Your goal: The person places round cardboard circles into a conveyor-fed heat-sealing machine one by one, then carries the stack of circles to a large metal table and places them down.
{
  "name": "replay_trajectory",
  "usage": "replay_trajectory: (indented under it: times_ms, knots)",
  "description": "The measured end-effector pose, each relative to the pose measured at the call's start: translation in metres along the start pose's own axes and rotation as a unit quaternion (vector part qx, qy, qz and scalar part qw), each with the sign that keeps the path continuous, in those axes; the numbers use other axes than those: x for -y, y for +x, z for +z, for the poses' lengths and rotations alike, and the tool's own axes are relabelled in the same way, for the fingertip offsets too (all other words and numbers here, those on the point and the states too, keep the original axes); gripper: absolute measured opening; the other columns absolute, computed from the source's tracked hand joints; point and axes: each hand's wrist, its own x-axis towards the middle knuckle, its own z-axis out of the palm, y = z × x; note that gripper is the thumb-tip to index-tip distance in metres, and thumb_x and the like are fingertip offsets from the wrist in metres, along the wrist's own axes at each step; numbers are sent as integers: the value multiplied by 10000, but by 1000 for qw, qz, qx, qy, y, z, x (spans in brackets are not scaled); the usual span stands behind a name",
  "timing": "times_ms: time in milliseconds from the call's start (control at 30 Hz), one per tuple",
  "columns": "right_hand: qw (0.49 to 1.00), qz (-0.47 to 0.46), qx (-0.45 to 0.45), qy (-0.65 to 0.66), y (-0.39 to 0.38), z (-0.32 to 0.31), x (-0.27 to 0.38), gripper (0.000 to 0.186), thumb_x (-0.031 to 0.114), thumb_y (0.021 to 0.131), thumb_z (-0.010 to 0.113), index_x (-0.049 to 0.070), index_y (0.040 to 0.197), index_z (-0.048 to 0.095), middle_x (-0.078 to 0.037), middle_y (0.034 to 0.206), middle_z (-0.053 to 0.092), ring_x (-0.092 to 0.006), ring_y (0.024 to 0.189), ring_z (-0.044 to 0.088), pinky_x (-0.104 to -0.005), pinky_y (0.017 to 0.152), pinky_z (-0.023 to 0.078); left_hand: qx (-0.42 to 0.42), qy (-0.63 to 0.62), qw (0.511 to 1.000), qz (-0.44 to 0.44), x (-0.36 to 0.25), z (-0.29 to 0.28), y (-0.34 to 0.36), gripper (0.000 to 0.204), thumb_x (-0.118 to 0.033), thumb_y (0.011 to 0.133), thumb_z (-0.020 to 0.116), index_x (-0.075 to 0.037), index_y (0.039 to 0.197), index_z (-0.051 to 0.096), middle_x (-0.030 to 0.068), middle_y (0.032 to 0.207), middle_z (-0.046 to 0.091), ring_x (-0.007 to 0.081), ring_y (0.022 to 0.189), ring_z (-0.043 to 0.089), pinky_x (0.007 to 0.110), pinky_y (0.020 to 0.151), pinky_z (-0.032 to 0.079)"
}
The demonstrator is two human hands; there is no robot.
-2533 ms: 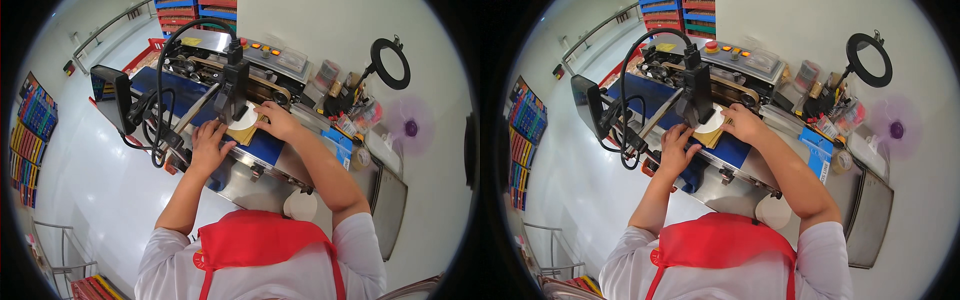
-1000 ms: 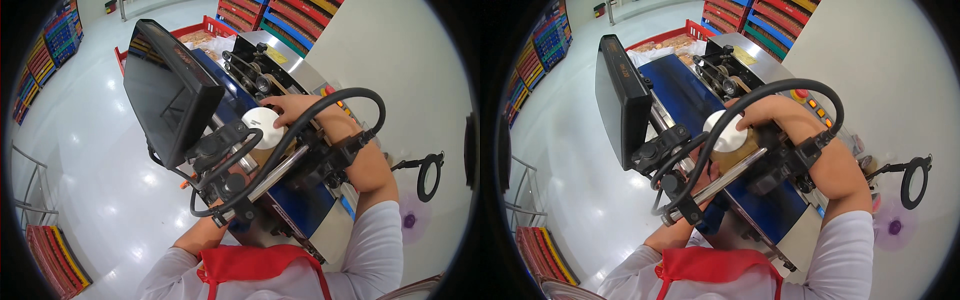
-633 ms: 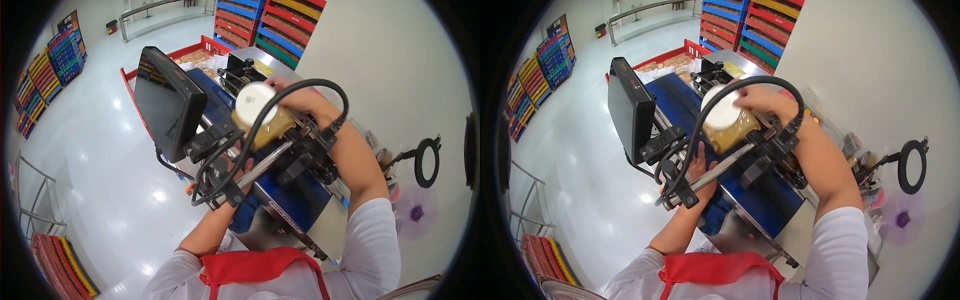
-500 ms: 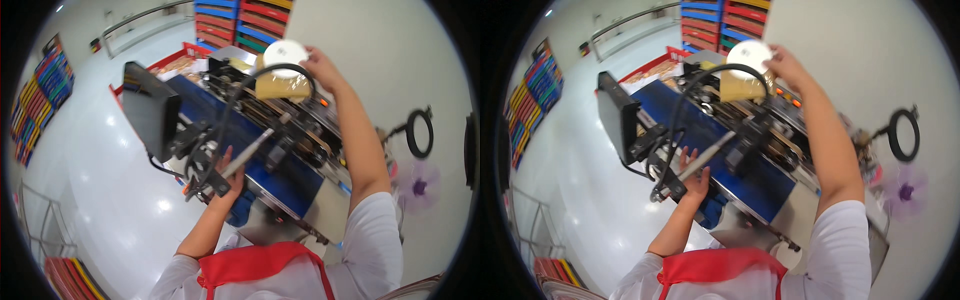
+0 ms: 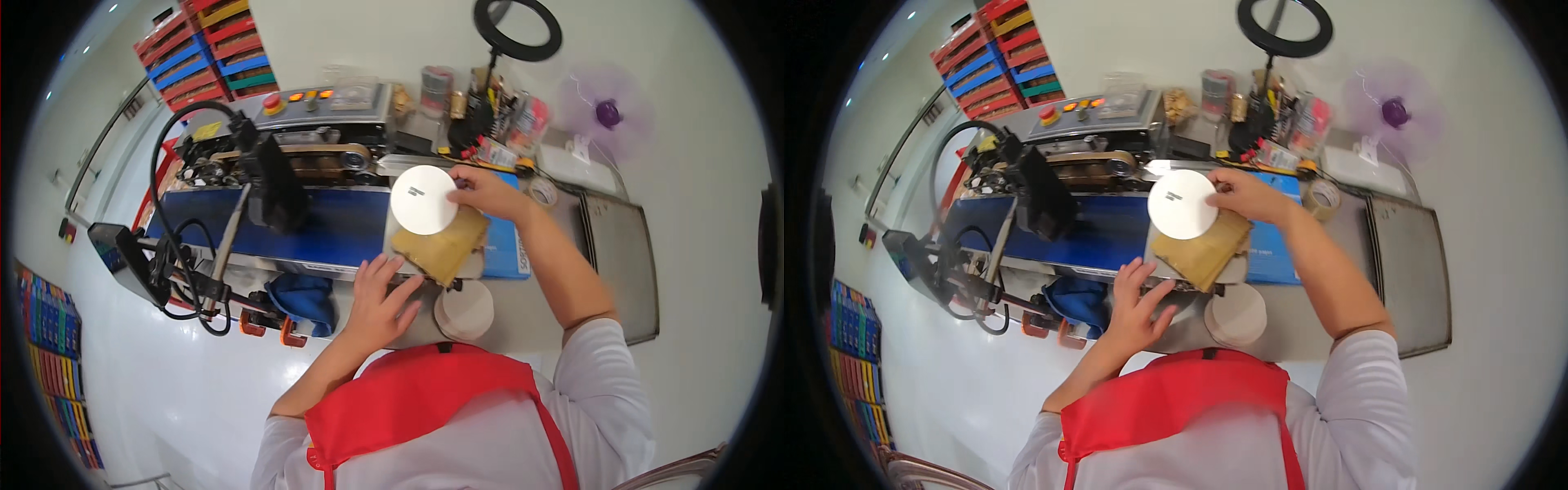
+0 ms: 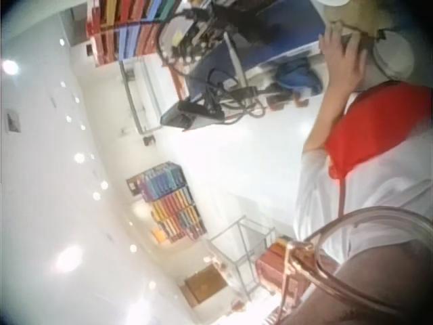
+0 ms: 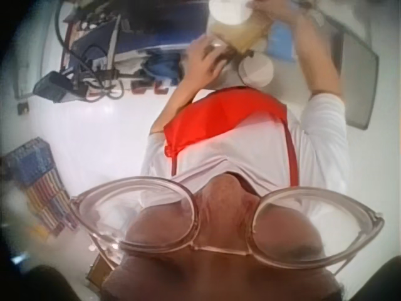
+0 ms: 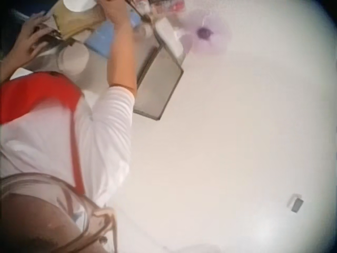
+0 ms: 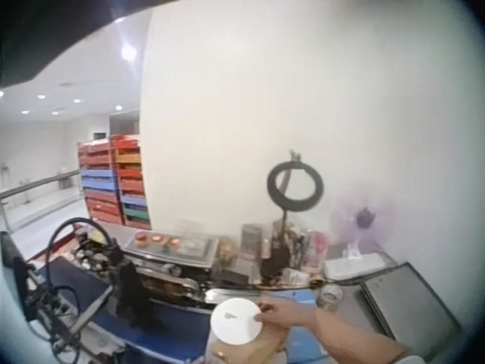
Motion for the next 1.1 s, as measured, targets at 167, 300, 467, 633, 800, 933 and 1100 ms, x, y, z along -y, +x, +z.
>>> replay_trajectory:
  times_ms: [167,300,467,633,800,933,1100]
  knots:
    - [921,-2,-302,246,-52,-8,-56,252,193,854,572,60,1067,552,-1,800,560,-60,680,507,-214,537,399,106,30,993,-41,-15,29,18,525,-279,684,722,-157,1158,532,112,1315,381,358,1248,319,608,983,188]
    - [838,109,-489,216,-139,-38,-159,323,143,841,574,23,1133,506,-15,703,548,-67,480,455,-205,384,335,103,34,992,-64,-22,30,17,548,-272,677,726,-162,1176,528,131,1318,375,364,1246,322,606,990,160]
    - [789,294,-539,30,-195,-50,-261,402,65,812,566,-12,1189,449,-37,624,537,-92,438,475,-232,351,357,38,8,999,-5,-22,24,12,520,-196,675,713,-140,1160,536,168,1317,372,396,1236,330,574,1008,178]
    - [768,304,-558,83,-164,-53,-270,420,53,783,559,-8,1184,450,-90,669,583,-139,468,549,-273,391,461,13,12,1000,-2,-17,12,8,414,-141,688,692,-113,1082,566,172,1315,374,409,1230,341,560,1012,212]
    - [768,312,-546,117,-137,-69,-276,390,31,770,562,-11,1148,474,-128,713,604,-156,498,592,-283,391,481,-19,19,1000,-7,-8,0,1,381,-83,665,673,-122,1036,593,153,1293,393,374,1220,359,540,1010,209]
    - [783,357,-483,-161,-138,-67,-276,368,118,790,595,7,1131,508,-166,770,620,-269,669,627,-367,599,518,-59,-10,998,3,-6,-6,-5,320,-45,676,636,-89,991,608,163,1217,450,361,1133,443,478,955,331]
    - [793,285,-436,-317,-145,-34,-210,398,245,786,623,50,1126,553,-175,975,606,-324,916,580,-393,819,459,-53,-54,997,-4,-8,-10,-27,261,6,667,614,-73,916,619,131,979,552,290,867,551,390,760,457]
